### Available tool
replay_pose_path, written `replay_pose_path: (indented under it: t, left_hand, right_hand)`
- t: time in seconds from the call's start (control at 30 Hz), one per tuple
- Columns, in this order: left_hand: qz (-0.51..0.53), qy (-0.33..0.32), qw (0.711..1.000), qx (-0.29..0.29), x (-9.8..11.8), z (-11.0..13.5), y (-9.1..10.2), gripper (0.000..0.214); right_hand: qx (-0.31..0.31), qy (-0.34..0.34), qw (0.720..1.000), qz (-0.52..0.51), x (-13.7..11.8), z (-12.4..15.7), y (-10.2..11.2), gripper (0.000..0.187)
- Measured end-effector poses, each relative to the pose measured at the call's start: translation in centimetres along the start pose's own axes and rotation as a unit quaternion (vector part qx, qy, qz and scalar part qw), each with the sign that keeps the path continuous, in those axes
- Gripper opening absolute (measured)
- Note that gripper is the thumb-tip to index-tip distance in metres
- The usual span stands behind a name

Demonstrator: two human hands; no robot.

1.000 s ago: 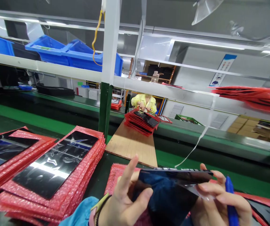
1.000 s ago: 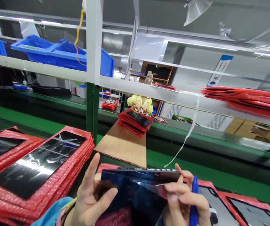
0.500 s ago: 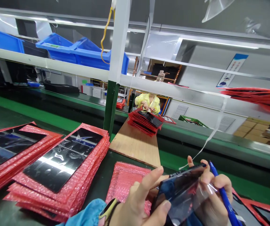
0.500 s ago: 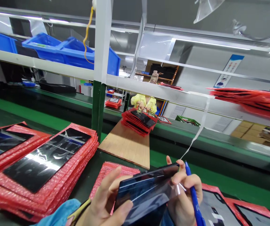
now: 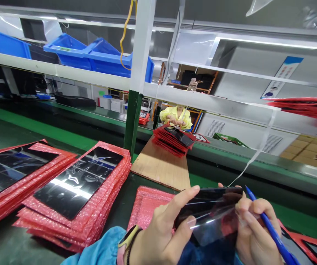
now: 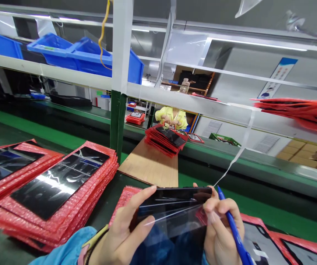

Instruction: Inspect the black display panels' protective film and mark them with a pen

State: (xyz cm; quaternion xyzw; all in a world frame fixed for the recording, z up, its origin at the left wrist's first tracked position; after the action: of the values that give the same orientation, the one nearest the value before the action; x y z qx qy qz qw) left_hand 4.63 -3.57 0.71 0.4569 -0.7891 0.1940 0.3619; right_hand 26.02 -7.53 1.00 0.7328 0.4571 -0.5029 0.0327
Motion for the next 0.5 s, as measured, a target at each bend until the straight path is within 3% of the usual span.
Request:
replay_pose_path:
  t: [0.13, 0.27, 0.5]
  left_hand:
    - [0.051, 0.040, 0.998, -0.002, 0.5, -0.9, 0.2, 0.046]
    - [0.189, 0.046, 0.980, -0.038, -0.2, -1.1, -0.1, 0.050]
    - [0.393, 0.159, 0.906, -0.016, -1.8, -1.8, -0.6, 0.042]
  right_hand:
    - [0.019, -0.035, 0.999, 0.024, 0.3, -0.2, -0.1, 0.037]
    - [0.022, -0.065, 0.997, 0.028, 1.0, -0.8, 0.2, 0.037]
    - [-0.019, -0.147, 0.989, 0.004, 1.0, -1.1, 0.2, 0.023]
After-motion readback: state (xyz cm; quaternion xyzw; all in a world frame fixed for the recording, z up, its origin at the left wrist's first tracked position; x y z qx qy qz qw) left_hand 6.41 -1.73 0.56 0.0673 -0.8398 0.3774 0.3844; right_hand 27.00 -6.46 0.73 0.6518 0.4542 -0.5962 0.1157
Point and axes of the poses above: each hand's wrist, its own z-axis away from the middle knuckle, its own y-axis out of the back of the hand, x = y × z, the point moved 4 cm from there along -z, towards the middle knuckle, and after that the axes turned 4 degrees about x, right-handed, at the moved point
